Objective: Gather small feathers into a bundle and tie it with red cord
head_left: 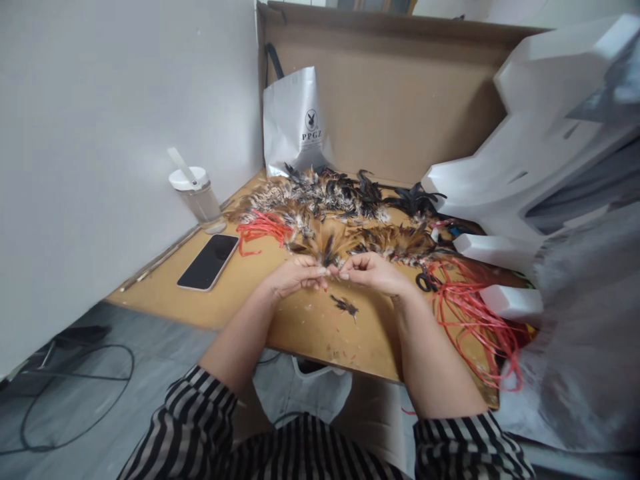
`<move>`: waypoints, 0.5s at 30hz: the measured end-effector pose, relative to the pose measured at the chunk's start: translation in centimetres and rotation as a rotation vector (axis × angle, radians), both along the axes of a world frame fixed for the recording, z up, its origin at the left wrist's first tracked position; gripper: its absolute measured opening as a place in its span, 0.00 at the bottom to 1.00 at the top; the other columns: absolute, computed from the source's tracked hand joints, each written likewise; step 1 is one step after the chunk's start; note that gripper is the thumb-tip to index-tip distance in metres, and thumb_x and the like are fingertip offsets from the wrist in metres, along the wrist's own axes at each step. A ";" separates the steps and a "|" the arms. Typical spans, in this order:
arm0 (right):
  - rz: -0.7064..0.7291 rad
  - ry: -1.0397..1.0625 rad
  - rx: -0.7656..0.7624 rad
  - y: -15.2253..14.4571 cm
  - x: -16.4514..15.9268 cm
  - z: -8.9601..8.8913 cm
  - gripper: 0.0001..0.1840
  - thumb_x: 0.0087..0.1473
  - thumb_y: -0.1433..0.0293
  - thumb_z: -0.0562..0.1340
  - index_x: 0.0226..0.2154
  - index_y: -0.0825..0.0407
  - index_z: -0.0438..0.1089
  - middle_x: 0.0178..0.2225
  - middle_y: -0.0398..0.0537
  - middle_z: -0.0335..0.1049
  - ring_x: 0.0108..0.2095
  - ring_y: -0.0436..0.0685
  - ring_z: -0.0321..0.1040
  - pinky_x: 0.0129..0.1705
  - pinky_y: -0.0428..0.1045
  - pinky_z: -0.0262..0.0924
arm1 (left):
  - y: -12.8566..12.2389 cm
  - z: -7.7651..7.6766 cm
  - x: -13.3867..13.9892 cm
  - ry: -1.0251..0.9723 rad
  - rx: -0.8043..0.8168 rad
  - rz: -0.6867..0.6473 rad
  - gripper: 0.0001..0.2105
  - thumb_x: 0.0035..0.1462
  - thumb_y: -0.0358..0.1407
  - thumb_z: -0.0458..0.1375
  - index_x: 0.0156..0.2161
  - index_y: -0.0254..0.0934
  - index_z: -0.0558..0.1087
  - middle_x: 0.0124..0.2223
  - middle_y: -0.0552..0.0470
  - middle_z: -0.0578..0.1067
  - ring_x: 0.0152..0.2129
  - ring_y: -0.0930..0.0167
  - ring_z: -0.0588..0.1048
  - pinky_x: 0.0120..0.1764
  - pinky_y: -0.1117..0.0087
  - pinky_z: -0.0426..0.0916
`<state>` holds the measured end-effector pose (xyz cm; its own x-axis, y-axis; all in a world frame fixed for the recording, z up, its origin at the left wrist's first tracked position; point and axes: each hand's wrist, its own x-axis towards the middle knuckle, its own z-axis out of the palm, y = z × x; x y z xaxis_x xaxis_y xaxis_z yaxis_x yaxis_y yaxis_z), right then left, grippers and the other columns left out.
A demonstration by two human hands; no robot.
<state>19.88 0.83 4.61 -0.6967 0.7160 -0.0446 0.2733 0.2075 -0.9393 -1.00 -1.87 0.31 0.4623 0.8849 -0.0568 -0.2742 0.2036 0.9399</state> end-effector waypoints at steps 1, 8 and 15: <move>0.014 0.002 0.010 0.0 -0.1 0.0 0.16 0.43 0.59 0.63 0.26 0.57 0.70 0.19 0.40 0.62 0.20 0.45 0.53 0.24 0.43 0.48 | 0.0 0.0 0.1 0.009 -0.003 -0.029 0.11 0.42 0.37 0.64 0.29 0.28 0.75 0.25 0.44 0.75 0.19 0.76 0.72 0.24 0.78 0.66; -0.169 0.140 0.032 0.4 0.6 0.1 0.14 0.42 0.61 0.64 0.25 0.57 0.69 0.21 0.42 0.64 0.21 0.46 0.55 0.25 0.44 0.48 | 0.3 -0.1 -0.2 -0.158 -0.096 0.102 0.11 0.39 0.35 0.67 0.26 0.28 0.74 0.23 0.50 0.74 0.17 0.81 0.70 0.24 0.82 0.65; -0.341 0.271 0.015 1.3 2.4 -0.3 0.13 0.41 0.62 0.65 0.24 0.56 0.68 0.17 0.37 0.56 0.17 0.42 0.44 0.20 0.43 0.37 | 1.0 -0.3 -1.2 -0.258 -0.071 0.212 0.07 0.43 0.30 0.64 0.28 0.27 0.73 0.25 0.50 0.74 0.19 0.80 0.71 0.24 0.82 0.66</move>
